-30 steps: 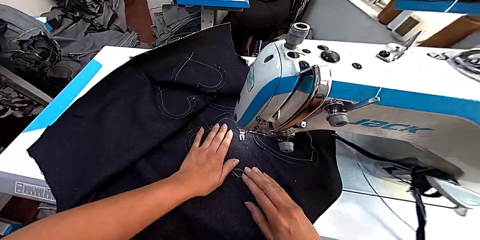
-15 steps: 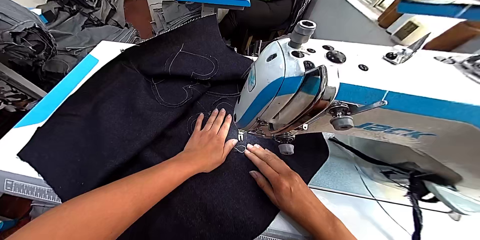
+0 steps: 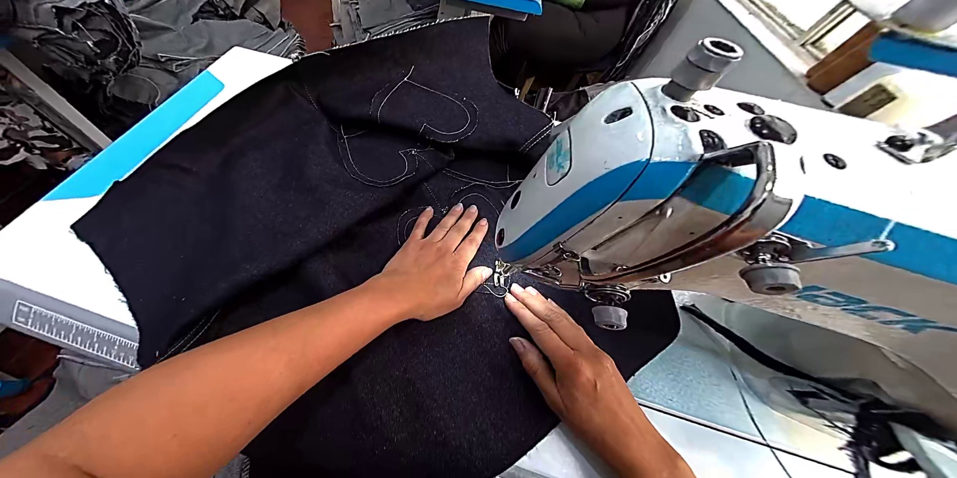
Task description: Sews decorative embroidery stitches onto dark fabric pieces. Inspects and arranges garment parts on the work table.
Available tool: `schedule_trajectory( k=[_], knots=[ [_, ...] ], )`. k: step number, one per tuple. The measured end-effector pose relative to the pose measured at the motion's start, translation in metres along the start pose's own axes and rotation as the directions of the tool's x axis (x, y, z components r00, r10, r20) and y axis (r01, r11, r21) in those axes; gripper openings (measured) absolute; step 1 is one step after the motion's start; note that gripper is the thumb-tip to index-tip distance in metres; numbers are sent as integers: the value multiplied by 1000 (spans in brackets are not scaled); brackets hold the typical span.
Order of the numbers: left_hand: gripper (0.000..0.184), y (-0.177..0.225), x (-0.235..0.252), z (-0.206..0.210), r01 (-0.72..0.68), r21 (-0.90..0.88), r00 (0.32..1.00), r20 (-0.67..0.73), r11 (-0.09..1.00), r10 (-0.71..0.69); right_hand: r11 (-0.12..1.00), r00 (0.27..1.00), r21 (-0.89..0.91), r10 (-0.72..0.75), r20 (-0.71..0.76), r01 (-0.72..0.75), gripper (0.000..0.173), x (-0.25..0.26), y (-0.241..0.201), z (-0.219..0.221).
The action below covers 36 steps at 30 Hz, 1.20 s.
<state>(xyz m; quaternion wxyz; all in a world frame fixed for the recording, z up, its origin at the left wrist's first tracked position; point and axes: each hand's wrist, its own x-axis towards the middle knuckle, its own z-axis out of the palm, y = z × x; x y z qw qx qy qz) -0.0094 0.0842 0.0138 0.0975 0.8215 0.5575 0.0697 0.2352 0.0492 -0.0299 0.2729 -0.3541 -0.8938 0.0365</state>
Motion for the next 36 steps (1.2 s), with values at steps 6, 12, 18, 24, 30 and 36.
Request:
schedule_trajectory(
  k=[6,12,18,24,30,36],
  knots=[
    [66,-4,5,4,-16,-20,999,-51,1000,15,997,998,-46,57,-22,-58,43,0,-5,0],
    [67,-6,7,4,-7,-45,999,-51,999,5,997,995,-28,67,-76,-69,39,0,-6,-3],
    [63,-2,1,6,13,-40,993,-117,999,-18,998,996,-8,60,-69,-61,39,2,-8,-6],
    [70,18,-34,-4,165,-57,985,61,985,-161,997,985,44,76,-156,-70,27,-4,-9,-13],
    [77,36,-92,-16,289,-90,940,216,953,-265,996,962,-47,63,-265,-78,25,-25,-27,-20],
    [83,29,-111,9,316,-49,948,54,948,-313,991,969,-34,117,-219,-127,21,-70,-56,-25]
  ],
)
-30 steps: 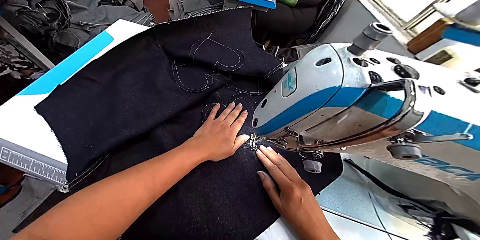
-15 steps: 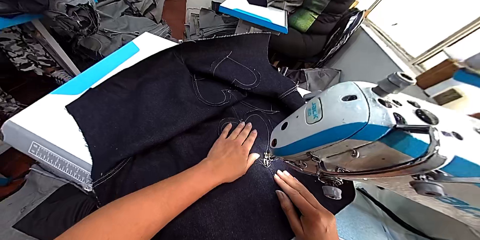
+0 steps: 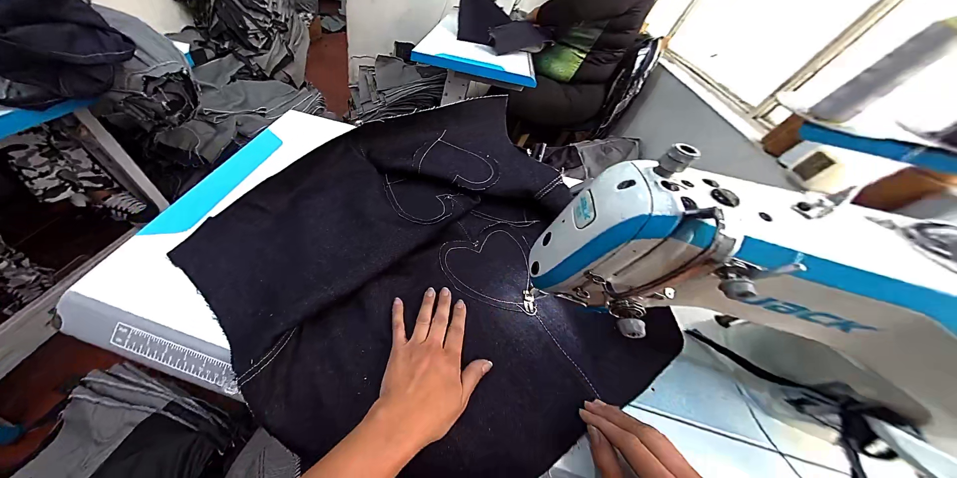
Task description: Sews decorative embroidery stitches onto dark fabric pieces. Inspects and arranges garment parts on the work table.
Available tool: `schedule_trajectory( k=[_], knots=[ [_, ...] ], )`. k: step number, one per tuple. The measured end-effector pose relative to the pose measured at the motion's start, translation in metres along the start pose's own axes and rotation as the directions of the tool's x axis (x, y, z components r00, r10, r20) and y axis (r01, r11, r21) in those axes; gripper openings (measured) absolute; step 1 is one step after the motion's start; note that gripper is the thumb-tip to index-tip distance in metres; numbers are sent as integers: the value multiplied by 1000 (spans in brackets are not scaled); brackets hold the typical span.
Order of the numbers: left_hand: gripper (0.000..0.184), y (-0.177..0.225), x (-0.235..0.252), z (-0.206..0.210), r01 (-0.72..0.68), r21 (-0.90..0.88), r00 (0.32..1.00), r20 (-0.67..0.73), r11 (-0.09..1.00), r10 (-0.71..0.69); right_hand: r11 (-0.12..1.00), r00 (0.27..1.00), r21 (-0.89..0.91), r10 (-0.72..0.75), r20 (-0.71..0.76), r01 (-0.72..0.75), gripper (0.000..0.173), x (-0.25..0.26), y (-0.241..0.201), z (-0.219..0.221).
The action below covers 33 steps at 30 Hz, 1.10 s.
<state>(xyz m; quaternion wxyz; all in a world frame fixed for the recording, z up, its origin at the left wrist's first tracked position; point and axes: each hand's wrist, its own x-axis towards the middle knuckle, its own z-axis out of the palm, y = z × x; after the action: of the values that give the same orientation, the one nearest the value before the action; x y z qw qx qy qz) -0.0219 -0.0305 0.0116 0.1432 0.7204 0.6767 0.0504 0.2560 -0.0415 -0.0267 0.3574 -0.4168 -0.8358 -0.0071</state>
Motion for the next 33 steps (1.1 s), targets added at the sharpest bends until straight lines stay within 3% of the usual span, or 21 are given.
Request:
schedule_trajectory(
  k=[7,10,13,18,21,27,33],
  knots=[
    [83,-2,9,-4,-9,41,1000,22,999,8,999,999,-45,21,47,-18,20,-5,-17,-13],
    [84,-25,16,-7,-21,27,999,-29,999,22,998,999,-57,-9,42,12,22,2,-22,-10],
    [82,-84,24,-20,-38,56,991,-130,998,45,998,998,-46,-33,63,36,22,9,-28,-7],
    [67,-228,5,-55,-98,122,961,-246,988,126,999,985,15,-53,167,51,21,15,-37,1],
    [65,-276,-18,-62,-160,124,954,-237,979,186,993,977,115,-42,210,18,21,26,-44,6],
    [62,-282,-15,-70,-176,131,963,-181,976,198,982,980,159,-130,152,105,23,76,-62,24],
    [65,-295,21,-85,-147,151,974,-147,978,169,991,934,76,-133,331,114,66,101,-42,95]
  ],
)
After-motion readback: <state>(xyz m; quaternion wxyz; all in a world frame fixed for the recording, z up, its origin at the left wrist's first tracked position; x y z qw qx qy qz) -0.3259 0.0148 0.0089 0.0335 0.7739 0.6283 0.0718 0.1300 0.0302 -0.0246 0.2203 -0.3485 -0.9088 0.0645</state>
